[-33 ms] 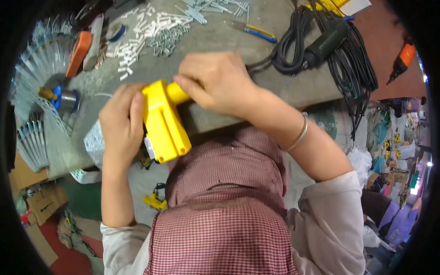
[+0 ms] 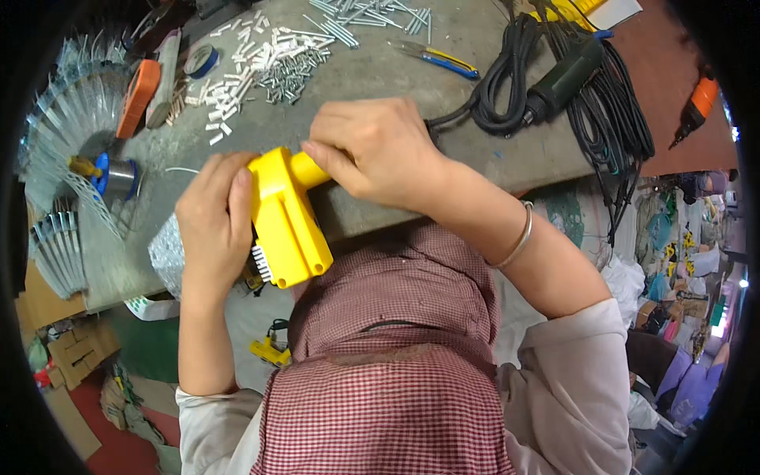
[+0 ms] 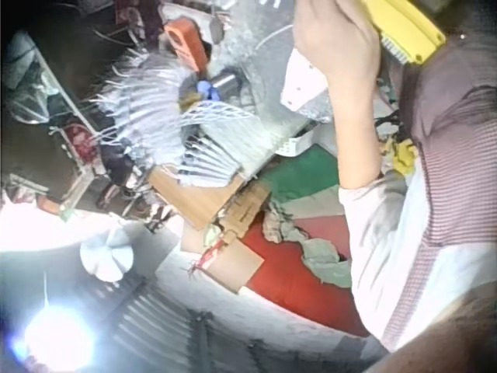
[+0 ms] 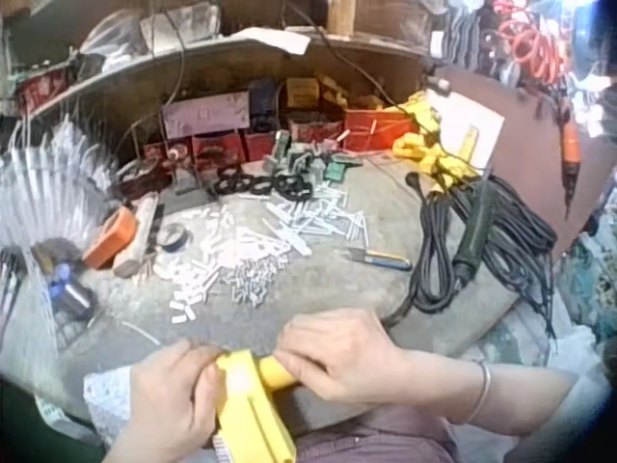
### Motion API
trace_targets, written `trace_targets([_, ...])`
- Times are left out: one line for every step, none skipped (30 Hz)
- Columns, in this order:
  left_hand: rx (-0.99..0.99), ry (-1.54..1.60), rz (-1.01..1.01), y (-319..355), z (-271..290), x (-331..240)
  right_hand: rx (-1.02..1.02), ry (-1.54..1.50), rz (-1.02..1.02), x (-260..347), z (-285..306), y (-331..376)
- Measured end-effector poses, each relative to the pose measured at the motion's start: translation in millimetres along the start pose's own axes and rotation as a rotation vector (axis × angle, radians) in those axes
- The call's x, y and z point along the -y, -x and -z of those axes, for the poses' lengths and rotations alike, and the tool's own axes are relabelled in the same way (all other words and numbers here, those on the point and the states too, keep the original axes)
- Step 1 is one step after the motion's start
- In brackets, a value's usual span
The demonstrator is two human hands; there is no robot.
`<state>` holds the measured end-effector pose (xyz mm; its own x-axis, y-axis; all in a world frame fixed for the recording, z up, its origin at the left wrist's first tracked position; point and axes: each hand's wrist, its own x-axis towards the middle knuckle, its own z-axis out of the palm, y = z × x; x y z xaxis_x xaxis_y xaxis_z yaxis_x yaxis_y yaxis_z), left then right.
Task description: Assembling and soldering components for a yellow plastic electronic device at a workbench.
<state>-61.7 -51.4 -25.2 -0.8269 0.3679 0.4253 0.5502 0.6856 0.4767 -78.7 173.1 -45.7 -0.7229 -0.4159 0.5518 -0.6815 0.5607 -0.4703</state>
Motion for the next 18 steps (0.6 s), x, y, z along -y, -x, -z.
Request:
trace_targets([0.014,-0.005,0.005,-1,-1,-1,0.021,-0.004,-0.024,1,3,1])
trace_targets([0.025,-0.01,0.01,-2,-1,-2,0.043,-0.008,-0.045,2,6,0])
trace_targets([0.01,-0.027,0.002,-2,1,-2,0.03,-0.007,-0.025,4,9,-2])
trace_targets([0.058,-0.059,-0.002,0,3,-2,0.121,-0.057,-0.067,5,14,-3])
trace_targets([0.104,-0.091,-0.003,1,6,-3,0.215,-0.105,-0.108,3,18,-8])
trace_targets([0.086,-0.108,-0.006,2,8,-3,0.207,-0.104,-0.084,-5,23,-14])
trace_targets([0.127,-0.07,0.021,4,10,-4,0.275,-0.072,-0.103,-16,28,-21])
trace_targets([0.168,-0.031,0.049,3,13,-4,0.344,-0.04,-0.123,-24,29,-29])
trace_targets([0.16,-0.002,0.027,0,15,-2,0.339,0.015,-0.224,-19,34,-41])
trace_targets([0.147,-0.015,0.029,-6,19,1,0.336,0.013,-0.206,-21,29,-48])
trace_targets([0.186,0.09,0.093,-12,24,4,0.332,0.094,-0.17,-23,22,-55])
trace_targets([0.227,0.2,0.158,-17,27,9,0.329,0.173,-0.138,-25,14,-63])
trace_targets([0.143,0.004,0.042,-27,29,16,0.385,0.207,-0.132,-22,9,-71])
trace_targets([0.143,-0.001,0.05,-40,26,25,0.388,0.199,-0.127,-24,4,-78])
trace_targets([0.14,-0.082,-0.02,-52,21,34,0.389,0.282,-0.097,-28,-3,-84])
trace_targets([0.135,-0.167,-0.086,-62,17,42,0.39,0.361,-0.061,-31,-8,-88])
trace_targets([0.14,-0.171,-0.069,-70,13,45,0.391,0.381,-0.052,-31,-9,-89])
trace_targets([0.211,-0.254,-0.089,-79,5,47,0.399,0.37,-0.048,-34,-10,-90])
